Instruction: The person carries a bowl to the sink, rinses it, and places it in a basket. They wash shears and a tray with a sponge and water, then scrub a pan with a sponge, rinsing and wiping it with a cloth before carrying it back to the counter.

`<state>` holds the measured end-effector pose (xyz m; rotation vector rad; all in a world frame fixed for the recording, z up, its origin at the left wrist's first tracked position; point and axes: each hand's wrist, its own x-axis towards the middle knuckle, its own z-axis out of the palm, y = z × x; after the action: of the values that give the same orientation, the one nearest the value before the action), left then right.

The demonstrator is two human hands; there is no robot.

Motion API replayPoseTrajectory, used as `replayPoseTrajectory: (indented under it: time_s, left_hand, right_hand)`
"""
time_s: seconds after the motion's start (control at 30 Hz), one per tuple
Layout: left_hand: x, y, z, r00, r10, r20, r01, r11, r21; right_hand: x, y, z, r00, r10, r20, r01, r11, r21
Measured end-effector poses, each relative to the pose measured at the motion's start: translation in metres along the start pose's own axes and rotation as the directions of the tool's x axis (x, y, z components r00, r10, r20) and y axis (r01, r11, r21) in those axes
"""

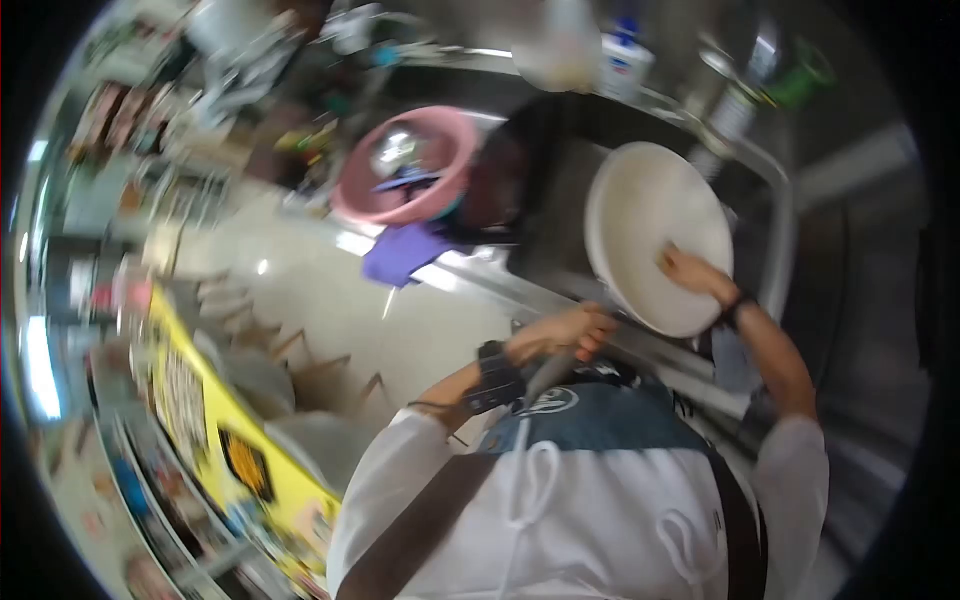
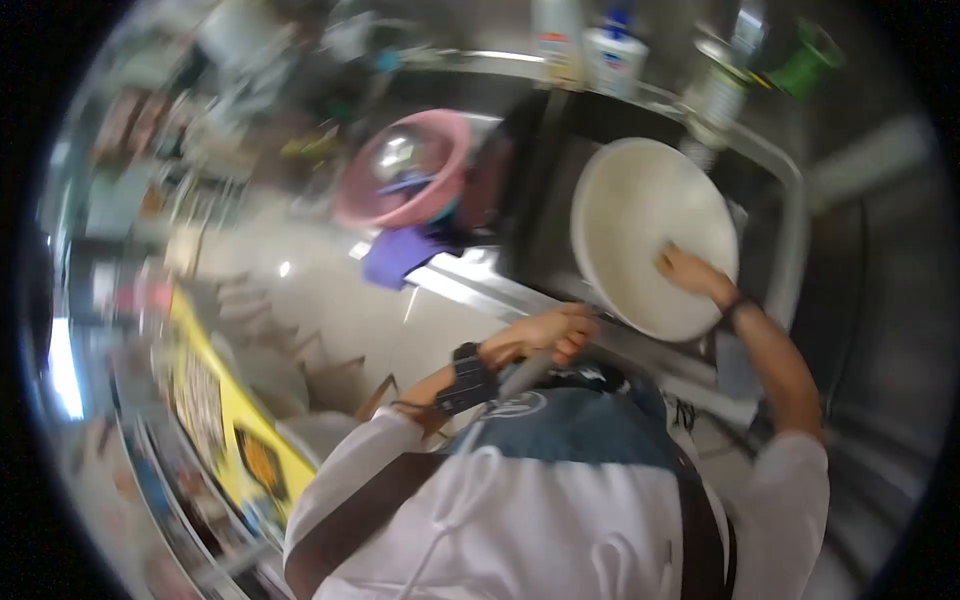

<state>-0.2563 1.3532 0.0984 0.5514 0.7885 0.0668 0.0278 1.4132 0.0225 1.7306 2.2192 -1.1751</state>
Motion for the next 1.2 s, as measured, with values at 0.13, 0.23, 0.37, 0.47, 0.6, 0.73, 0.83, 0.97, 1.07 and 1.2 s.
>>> replayPoseTrajectory:
  time_s: [0.13, 0.23, 0.37, 0.47, 0.6, 0.73, 0.83, 0.97, 1.07, 1.2]
  left_hand:
    - [0.004, 0.006, 0.001, 1.000, 0.011, -0.003, -0.011, 1.000, 0.007]
    - [0.008, 0.005, -0.008, 1.000, 0.027, 0.001, -0.027, 0.999, -0.039]
    - [0.003, 0.000, -0.001, 1.000, -0.030, 0.004, 0.030, 0.996, -0.088]
    - [0.003, 0.000, -0.002, 0.998, -0.045, 0.038, 0.045, 0.999, -0.016]
    - [0.009, -0.002, 0.000, 0.990, -0.097, 0.104, 0.100, 0.995, -0.021]
    - [0.011, 0.002, -0.001, 0.991, -0.116, 0.067, 0.115, 0.993, 0.015]
    - [0.011, 0.008, -0.003, 0.996, -0.094, -0.007, 0.094, 0.994, 0.058]
    - [0.005, 0.015, -0.002, 0.997, -0.056, -0.053, 0.056, 0.998, 0.006]
    - [0.001, 0.016, 0.001, 0.998, -0.042, -0.046, 0.041, 0.999, -0.009]
    - [0.004, 0.010, 0.004, 0.998, -0.060, 0.000, 0.059, 0.997, 0.041]
  right_hand:
    - [0.029, -0.021, 0.029, 0.829, -0.471, -0.301, 0.459, 0.881, -0.116]
    - [-0.016, -0.058, 0.013, 0.948, -0.235, 0.213, 0.244, 0.970, -0.015]
    - [-0.008, -0.009, 0.002, 0.949, 0.275, 0.157, -0.252, 0.955, -0.153]
    - [0.063, 0.054, 0.030, 0.853, 0.325, -0.408, -0.325, 0.943, 0.072]
    - [0.095, -0.011, 0.005, 0.811, 0.399, -0.427, -0.190, 0.872, 0.452]
    - [0.082, -0.060, -0.002, 0.993, -0.013, -0.120, 0.114, 0.431, 0.895]
    - [0.049, -0.078, 0.003, 0.945, -0.298, 0.137, -0.018, 0.369, 0.929]
    - [-0.001, -0.063, 0.005, 0.887, -0.258, 0.382, -0.050, 0.770, 0.636]
    - [-0.023, -0.066, -0.001, 0.912, -0.248, 0.328, 0.122, 0.924, 0.362]
    - [0.033, -0.083, 0.018, 0.912, -0.346, -0.222, 0.407, 0.832, 0.377]
